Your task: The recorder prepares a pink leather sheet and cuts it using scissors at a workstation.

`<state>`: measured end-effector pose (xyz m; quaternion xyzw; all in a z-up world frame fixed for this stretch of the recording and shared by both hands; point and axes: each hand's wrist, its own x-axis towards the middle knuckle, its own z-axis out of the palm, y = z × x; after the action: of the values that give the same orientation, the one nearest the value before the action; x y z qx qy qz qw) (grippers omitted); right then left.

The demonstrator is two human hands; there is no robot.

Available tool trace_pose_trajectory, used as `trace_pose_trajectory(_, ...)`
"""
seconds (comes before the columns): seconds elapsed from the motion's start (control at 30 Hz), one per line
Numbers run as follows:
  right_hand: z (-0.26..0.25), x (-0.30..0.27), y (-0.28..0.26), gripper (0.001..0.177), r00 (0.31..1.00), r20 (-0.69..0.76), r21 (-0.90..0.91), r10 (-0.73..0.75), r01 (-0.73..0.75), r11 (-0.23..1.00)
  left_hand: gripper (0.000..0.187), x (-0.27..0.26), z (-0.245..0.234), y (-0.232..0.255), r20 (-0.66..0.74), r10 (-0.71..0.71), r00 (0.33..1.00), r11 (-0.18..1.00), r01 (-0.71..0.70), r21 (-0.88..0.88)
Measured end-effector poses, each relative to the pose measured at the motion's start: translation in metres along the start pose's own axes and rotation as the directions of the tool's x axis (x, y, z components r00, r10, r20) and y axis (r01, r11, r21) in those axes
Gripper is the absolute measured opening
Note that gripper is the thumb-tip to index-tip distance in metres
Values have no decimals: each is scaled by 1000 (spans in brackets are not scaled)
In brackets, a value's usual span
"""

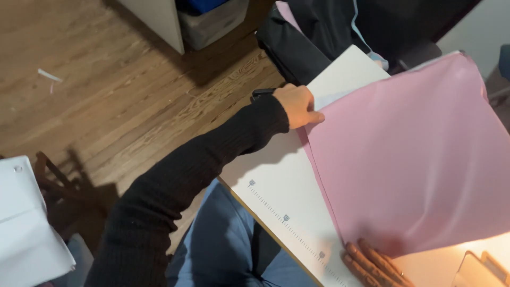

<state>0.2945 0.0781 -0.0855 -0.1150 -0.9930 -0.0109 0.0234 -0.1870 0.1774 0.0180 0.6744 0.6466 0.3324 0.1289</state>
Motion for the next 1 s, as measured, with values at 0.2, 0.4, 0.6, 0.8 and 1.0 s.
trace_pose_trajectory(0.2, 93, -31, 44, 31, 944, -302, -313, -130, 31, 949, 38, 15, 4, -6, 320, -4, 947, 959, 94, -268)
trace_pose_trajectory(0.4, 109, -39, 65, 16, 869, -408, -413, -278, 96, 905, 40, 5, -4, 1, 90, -151, 984, 923, 173, -343)
trace_pose_trajectory(0.6, 131, -41, 102, 19, 746, -405, -603, -528, 216, 768, 40, 21, -17, -13, 297, -156, 942, 836, 286, -469)
trace_pose_trajectory(0.8, 141, -44, 97, 19, 717, -365, -649, -594, 261, 714, 28, 27, -10, -4, 449, -118, 886, 643, 413, -645)
trace_pose_trajectory(1.0, 108, -27, 62, 22, 845, -463, -406, -268, 67, 912, 24, 6, -25, 3, 441, -144, 886, 323, 463, -825)
